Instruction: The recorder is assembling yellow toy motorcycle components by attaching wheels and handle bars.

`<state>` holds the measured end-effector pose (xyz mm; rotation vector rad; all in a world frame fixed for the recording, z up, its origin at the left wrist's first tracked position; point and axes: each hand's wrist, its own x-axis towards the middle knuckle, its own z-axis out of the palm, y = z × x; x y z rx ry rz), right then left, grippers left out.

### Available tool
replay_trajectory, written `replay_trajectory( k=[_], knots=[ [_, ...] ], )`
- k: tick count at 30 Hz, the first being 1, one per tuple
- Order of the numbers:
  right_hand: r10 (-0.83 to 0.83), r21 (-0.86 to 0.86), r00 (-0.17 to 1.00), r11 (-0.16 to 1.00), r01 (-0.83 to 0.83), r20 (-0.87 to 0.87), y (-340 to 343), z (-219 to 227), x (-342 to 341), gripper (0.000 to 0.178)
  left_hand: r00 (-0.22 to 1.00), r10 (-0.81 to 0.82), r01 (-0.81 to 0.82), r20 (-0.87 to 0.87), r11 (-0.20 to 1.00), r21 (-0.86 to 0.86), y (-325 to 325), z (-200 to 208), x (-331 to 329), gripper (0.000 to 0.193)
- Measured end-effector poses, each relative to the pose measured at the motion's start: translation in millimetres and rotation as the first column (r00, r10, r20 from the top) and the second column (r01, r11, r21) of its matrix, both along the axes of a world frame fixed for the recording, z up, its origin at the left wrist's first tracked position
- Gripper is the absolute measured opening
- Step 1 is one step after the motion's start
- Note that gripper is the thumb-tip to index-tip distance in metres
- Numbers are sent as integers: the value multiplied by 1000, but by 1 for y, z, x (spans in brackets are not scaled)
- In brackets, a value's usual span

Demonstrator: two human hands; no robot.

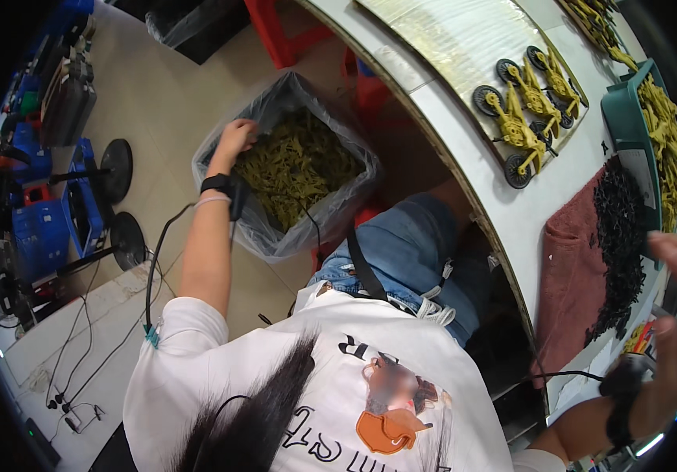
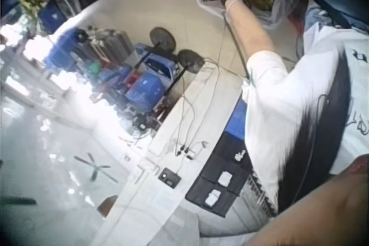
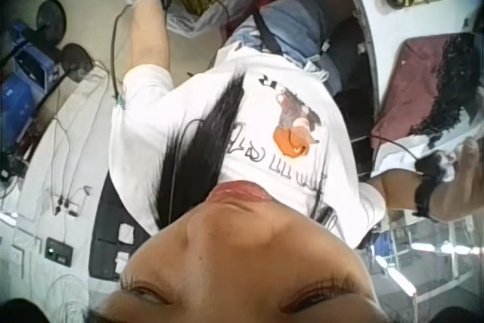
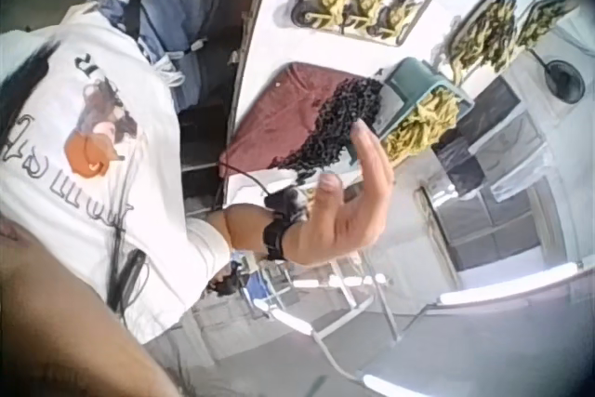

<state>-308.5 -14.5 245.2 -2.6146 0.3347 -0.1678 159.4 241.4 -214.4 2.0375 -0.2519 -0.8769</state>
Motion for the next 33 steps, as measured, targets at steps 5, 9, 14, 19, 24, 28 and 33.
replay_trajectory(
  k=[5, 9, 14, 19, 24, 28, 33],
  knots=[
    [124, 361, 972, 931, -45, -198, 91, -98, 103, 36, 993, -115, 115, 29, 993, 12, -56, -38, -41, 27],
    [403, 339, 872, 891, -303, -280, 129, -170, 150, 30, 943, -174, 149, 285, 983, 107, -119, -33, -50, 30],
    [303, 308, 906, 928, -209, -297, 139, -223, 104, 29, 569, -227, 131, 790, 974, 186, -73, 31, 7, 27],
    [-61, 299, 852, 921, 248, -520, 125, -248, 29, 29, 499, -300, -108, 813, 910, 401, 39, 72, 48, 38],
    [-251, 265, 835, 870, 417, -489, 123, -269, -5, 30, 948, -271, 290, -165, 532, 795, 211, -45, 51, 59],
    [-282, 271, 770, 821, 503, -573, 128, -266, 0, 30, 916, -330, 364, -230, 438, 822, 218, -84, -45, 50],
    [-192, 303, 832, 870, 390, -520, 122, -270, 20, 29, 529, -683, 146, 504, 658, 739, 130, -67, -112, 16]
  ],
)
